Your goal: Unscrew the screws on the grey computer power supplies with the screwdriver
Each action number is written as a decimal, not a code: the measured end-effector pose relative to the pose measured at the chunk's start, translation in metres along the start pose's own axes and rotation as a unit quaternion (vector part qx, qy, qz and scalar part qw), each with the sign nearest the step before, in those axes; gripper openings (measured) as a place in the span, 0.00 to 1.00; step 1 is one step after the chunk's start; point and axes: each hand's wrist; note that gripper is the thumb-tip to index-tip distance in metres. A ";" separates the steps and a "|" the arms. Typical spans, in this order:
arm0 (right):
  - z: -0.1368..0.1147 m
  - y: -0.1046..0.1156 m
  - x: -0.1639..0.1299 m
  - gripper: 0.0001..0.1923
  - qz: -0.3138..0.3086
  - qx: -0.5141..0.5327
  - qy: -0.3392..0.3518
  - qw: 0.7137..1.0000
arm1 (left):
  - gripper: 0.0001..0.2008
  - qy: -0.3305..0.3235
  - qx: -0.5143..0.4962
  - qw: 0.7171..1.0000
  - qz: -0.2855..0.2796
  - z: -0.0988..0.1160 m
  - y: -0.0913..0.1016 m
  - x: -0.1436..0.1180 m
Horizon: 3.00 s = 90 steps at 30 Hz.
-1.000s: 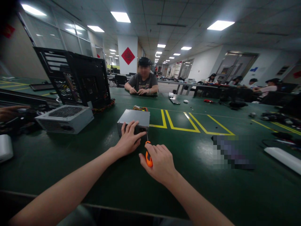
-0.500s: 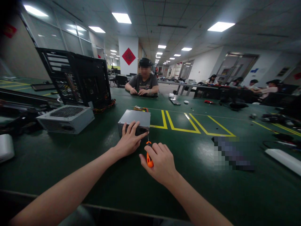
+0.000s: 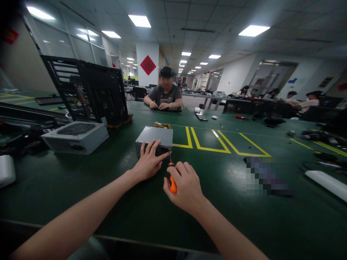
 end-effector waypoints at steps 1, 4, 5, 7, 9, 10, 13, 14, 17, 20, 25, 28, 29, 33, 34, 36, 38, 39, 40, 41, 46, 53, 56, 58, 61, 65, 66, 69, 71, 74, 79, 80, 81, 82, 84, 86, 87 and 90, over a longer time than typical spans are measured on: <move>0.001 0.000 0.000 0.09 -0.002 -0.001 -0.001 1.000 | 0.26 0.000 0.000 1.000 -0.001 0.000 0.000 0.000; 0.003 -0.002 0.000 0.12 0.006 -0.006 -0.004 1.000 | 0.26 0.002 0.000 1.000 -0.002 0.000 -0.001 0.000; 0.004 -0.002 0.000 0.13 0.012 -0.004 -0.007 1.000 | 0.26 0.002 0.000 1.000 -0.002 -0.001 -0.001 0.000; 0.005 -0.003 -0.001 0.14 0.026 0.006 -0.010 1.000 | 0.26 0.000 0.000 1.000 -0.003 -0.001 -0.001 0.000; 0.006 -0.003 -0.001 0.11 0.029 0.017 -0.011 0.999 | 0.25 -0.002 0.000 1.000 -0.001 -0.001 -0.001 0.000; 0.006 -0.003 -0.001 0.09 0.023 0.021 -0.011 0.999 | 0.25 -0.002 -0.001 1.000 0.000 -0.001 0.000 0.000; 0.005 0.000 -0.001 0.08 -0.003 0.026 -0.007 1.000 | 0.25 0.000 -0.003 1.000 0.000 -0.001 0.000 0.000; 0.005 0.001 -0.001 0.08 -0.011 0.025 -0.007 1.000 | 0.25 0.001 -0.004 1.000 -0.001 -0.001 0.000 0.000; 0.002 0.004 0.000 0.08 -0.029 0.025 -0.007 0.999 | 0.24 -0.001 -0.008 1.000 0.001 -0.001 0.000 0.000; 0.002 0.004 0.001 0.11 -0.023 0.025 -0.008 0.999 | 0.24 -0.001 -0.010 1.000 0.004 -0.001 0.000 0.000; 0.005 0.002 -0.001 0.12 0.025 0.033 -0.019 0.999 | 0.25 -0.004 -0.009 1.000 0.002 -0.002 0.001 -0.001; 0.006 0.002 -0.002 0.09 0.021 0.038 -0.017 0.999 | 0.24 -0.005 -0.006 1.000 0.000 -0.002 0.001 -0.001; 0.006 0.002 -0.002 0.08 0.015 0.039 -0.016 0.999 | 0.24 -0.006 -0.005 1.000 -0.001 -0.002 0.001 0.000; 0.005 0.003 -0.001 0.08 0.000 0.032 -0.014 0.999 | 0.24 -0.004 -0.002 1.000 -0.002 -0.001 0.001 0.000; 0.005 0.003 -0.001 0.08 0.001 0.029 -0.013 0.999 | 0.24 -0.002 -0.002 1.000 -0.002 -0.001 0.001 0.000; 0.005 0.003 -0.001 0.08 0.000 0.028 -0.010 1.000 | 0.23 -0.002 -0.002 1.000 -0.001 -0.001 0.001 0.000; 0.005 0.002 0.000 0.08 0.001 0.029 -0.010 1.000 | 0.23 -0.004 -0.004 1.000 0.002 -0.001 0.001 0.000; 0.005 0.002 0.000 0.08 0.001 0.030 -0.012 0.999 | 0.23 -0.004 -0.006 1.000 0.004 -0.002 0.002 0.000; 0.005 0.002 0.000 0.08 0.004 0.031 -0.015 0.999 | 0.23 -0.005 -0.007 1.000 0.005 -0.002 0.002 0.000; 0.005 0.002 0.000 0.08 0.008 0.032 -0.017 0.999 | 0.23 -0.005 -0.009 1.000 0.007 -0.002 0.002 0.000; 0.007 0.002 -0.002 0.09 0.035 0.042 -0.028 0.998 | 0.22 -0.013 -0.008 1.000 0.004 -0.003 0.001 0.000; 0.009 0.003 -0.003 0.07 0.026 0.038 -0.028 0.999 | 0.22 -0.014 0.003 1.000 -0.002 -0.003 0.003 0.000; 0.008 0.003 -0.002 0.07 0.027 0.041 -0.027 0.998 | 0.22 -0.014 0.005 1.000 -0.004 -0.003 0.004 0.000; 0.008 0.003 -0.002 0.07 0.027 0.041 -0.029 0.998 | 0.22 -0.017 0.005 1.000 -0.004 -0.003 0.003 0.000; 0.007 0.003 -0.002 0.07 0.030 0.040 -0.029 0.998 | 0.22 -0.016 0.003 1.000 0.001 -0.003 0.002 0.000; 0.008 0.002 -0.003 0.07 0.029 0.032 -0.023 0.999 | 0.22 -0.013 -0.001 1.000 0.007 -0.004 0.000 0.000; 0.008 0.002 -0.002 0.07 0.026 0.029 -0.022 0.999 | 0.22 -0.013 -0.002 1.000 0.008 -0.004 -0.001 0.000; 0.007 0.003 -0.002 0.08 0.019 0.023 -0.022 0.999 | 0.22 -0.012 -0.003 1.000 0.009 -0.004 -0.001 0.000; 0.007 0.003 -0.001 0.08 0.017 0.024 -0.020 0.999 | 0.22 -0.012 -0.003 1.000 0.010 -0.003 -0.001 0.000; 0.007 0.003 -0.002 0.09 0.024 0.025 -0.017 0.999 | 0.22 -0.014 -0.003 1.000 0.012 -0.003 -0.001 0.000; 0.009 0.001 -0.004 0.11 0.045 0.029 -0.031 0.998 | 0.22 -0.020 -0.003 1.000 0.006 -0.004 0.001 0.000; 0.009 0.000 -0.004 0.10 0.046 0.029 -0.028 0.998 | 0.22 -0.021 -0.002 1.000 0.004 -0.004 0.001 0.000; 0.009 0.000 -0.004 0.08 0.046 0.030 -0.022 0.998 | 0.22 -0.021 0.000 1.000 0.004 -0.004 0.001 0.000; 0.009 0.000 -0.004 0.07 0.044 0.031 -0.016 0.998 | 0.22 -0.021 0.001 1.000 0.003 -0.004 0.001 0.000; 0.008 0.001 -0.003 0.06 0.032 0.032 -0.010 0.999 | 0.22 -0.020 0.003 1.000 0.003 -0.004 0.001 0.000; 0.007 0.002 -0.002 0.06 0.018 0.031 -0.016 0.999 | 0.21 -0.021 0.005 1.000 0.004 -0.004 0.001 0.000; 0.007 0.003 -0.002 0.06 0.014 0.031 -0.019 0.999 | 0.21 -0.021 0.007 1.000 0.004 -0.003 0.001 0.000; 0.006 0.004 -0.001 0.07 0.018 0.035 -0.021 0.999 | 0.22 -0.021 0.010 1.000 0.005 -0.003 0.000 0.000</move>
Point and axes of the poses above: each hand's wrist, its own x-axis towards the middle knuckle, its own y-axis out of the back of the hand, z = x × y, and after that the axes turned 7 degrees about x, right-handed
